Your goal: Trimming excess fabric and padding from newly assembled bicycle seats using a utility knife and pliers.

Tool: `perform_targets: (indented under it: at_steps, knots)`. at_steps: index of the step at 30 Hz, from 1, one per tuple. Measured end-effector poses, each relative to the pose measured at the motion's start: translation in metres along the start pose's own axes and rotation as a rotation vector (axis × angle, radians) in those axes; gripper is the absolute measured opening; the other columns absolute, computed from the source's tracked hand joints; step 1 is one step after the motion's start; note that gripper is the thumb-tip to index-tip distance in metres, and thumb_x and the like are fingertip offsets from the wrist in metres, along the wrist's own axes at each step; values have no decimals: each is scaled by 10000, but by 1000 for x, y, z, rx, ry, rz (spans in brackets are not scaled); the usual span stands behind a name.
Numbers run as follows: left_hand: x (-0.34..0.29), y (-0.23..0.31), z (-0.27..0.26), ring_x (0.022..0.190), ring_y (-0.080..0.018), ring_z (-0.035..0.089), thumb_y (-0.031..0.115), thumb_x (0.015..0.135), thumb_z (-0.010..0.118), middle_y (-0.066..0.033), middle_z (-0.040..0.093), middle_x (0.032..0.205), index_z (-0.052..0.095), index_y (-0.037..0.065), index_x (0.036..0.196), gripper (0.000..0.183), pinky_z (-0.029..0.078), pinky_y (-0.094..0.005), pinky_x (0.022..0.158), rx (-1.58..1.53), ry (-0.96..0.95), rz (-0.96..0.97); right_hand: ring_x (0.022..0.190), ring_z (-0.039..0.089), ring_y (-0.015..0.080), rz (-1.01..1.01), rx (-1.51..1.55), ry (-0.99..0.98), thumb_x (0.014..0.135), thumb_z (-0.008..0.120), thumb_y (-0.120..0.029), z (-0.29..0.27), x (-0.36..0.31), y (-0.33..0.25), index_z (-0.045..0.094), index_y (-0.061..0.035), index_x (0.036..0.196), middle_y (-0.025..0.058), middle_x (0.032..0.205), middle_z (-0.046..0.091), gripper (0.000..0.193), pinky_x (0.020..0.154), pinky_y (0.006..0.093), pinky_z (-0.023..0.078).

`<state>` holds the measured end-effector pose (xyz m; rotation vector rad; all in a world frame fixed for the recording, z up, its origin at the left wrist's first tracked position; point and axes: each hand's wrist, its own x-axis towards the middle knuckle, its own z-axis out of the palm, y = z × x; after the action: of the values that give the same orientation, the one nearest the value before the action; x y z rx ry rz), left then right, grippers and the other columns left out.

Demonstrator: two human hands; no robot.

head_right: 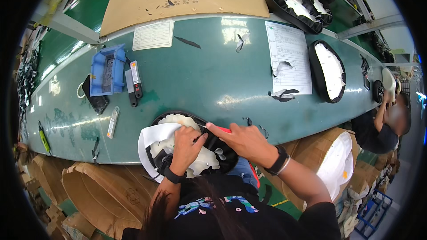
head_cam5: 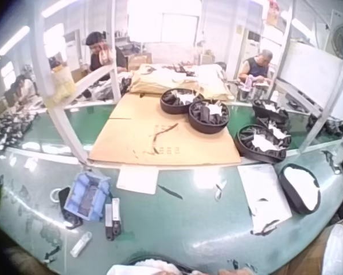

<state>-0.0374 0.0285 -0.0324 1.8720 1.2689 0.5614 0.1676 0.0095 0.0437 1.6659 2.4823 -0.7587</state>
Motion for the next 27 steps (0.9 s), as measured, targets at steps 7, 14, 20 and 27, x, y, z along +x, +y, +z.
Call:
perform_targets:
  at_steps: [7, 14, 20, 27]
  knots:
    - [-3, -8, -25, 714, -243, 484, 215, 811, 674, -74, 516, 641, 595, 33, 644, 259, 328, -378, 729, -191, -254, 39, 468, 513, 252, 5, -62, -126, 873, 509, -84, 1, -17, -7, 355, -229, 1465, 128, 709, 502, 629, 416, 382, 399]
    - [4, -2, -75, 781, -214, 501, 167, 784, 705, -28, 495, 696, 501, 45, 598, 302, 353, -362, 806, -396, -392, 315, 475, 518, 284, 222, 0, -32, 881, 526, -100, 39, -76, -4, 324, -234, 1481, 135, 720, 500, 647, 438, 394, 423]
    - [18, 23, -63, 1127, -229, 530, 60, 761, 664, -77, 646, 917, 569, 25, 624, 170, 446, -382, 879, -820, -537, -211, 538, 550, 333, 452, 57, 74, 917, 590, -214, 55, -82, -28, 350, -210, 1461, 126, 742, 531, 595, 455, 461, 413]
    - [52, 10, 15, 696, -229, 480, 149, 699, 683, -71, 522, 654, 560, 70, 631, 161, 346, -351, 754, 69, -279, 714, 537, 581, 347, 440, 113, 52, 914, 572, -242, 50, -71, -22, 332, -233, 1470, 139, 736, 567, 606, 465, 470, 454]
